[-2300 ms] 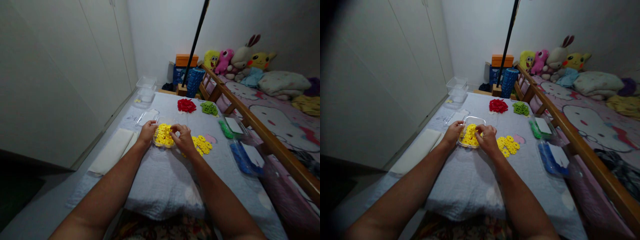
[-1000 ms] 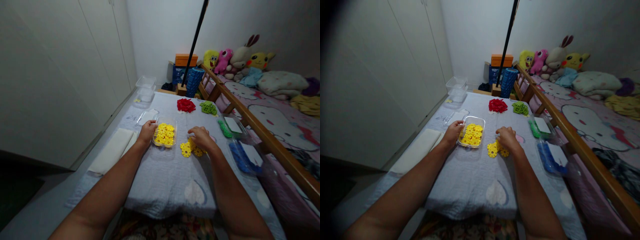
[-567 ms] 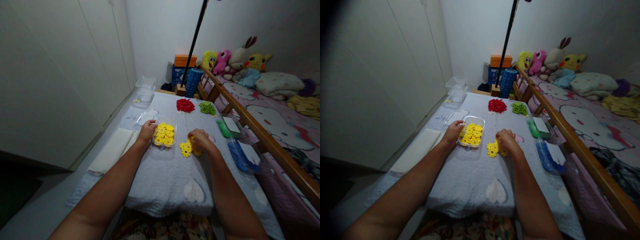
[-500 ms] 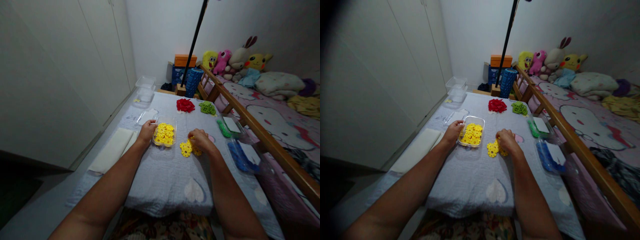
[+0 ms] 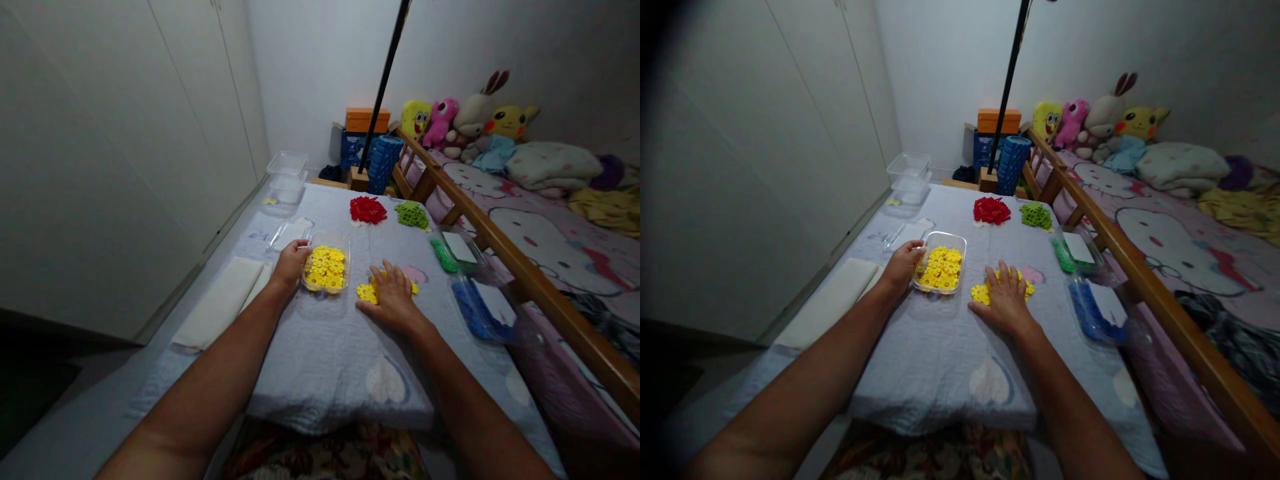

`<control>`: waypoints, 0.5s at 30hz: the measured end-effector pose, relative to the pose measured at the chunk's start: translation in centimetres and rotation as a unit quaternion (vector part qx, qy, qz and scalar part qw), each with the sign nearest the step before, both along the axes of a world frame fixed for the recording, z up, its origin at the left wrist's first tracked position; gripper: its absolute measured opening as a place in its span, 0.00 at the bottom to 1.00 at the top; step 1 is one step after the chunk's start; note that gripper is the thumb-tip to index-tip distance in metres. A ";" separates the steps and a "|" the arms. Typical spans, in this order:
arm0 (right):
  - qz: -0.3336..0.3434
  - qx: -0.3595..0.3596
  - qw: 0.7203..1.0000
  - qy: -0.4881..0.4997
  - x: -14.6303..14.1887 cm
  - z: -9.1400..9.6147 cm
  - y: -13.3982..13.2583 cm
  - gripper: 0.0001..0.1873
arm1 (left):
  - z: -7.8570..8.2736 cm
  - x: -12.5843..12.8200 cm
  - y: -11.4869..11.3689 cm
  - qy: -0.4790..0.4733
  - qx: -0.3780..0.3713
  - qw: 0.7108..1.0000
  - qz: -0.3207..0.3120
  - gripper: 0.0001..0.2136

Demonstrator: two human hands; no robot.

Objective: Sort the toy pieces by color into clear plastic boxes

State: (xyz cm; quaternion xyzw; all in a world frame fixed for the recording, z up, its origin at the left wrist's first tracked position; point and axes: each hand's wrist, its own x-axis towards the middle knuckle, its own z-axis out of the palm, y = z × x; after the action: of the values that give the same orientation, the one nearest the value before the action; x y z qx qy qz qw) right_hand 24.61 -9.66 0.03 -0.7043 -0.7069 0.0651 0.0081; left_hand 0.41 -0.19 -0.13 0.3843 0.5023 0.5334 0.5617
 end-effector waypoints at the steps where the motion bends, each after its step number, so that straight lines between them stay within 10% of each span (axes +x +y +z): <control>1: -0.002 0.014 1.000 0.000 -0.1 -0.5 -0.2 0.49 | 0.0 0.0 0.0 0.000 -0.001 1.000 -0.001 0.19; 15: 0.061 0.127 0.990 0.022 0.1 -2.2 3.3 0.29 | 0.1 0.0 0.0 0.001 0.003 1.000 -0.002 0.19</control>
State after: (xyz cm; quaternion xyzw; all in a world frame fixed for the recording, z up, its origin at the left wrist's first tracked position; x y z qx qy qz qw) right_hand 24.70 -6.32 -2.18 -0.6512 -0.7510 -0.0089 0.1092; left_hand 0.37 -0.23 -0.06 0.3874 0.5002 0.5333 0.5616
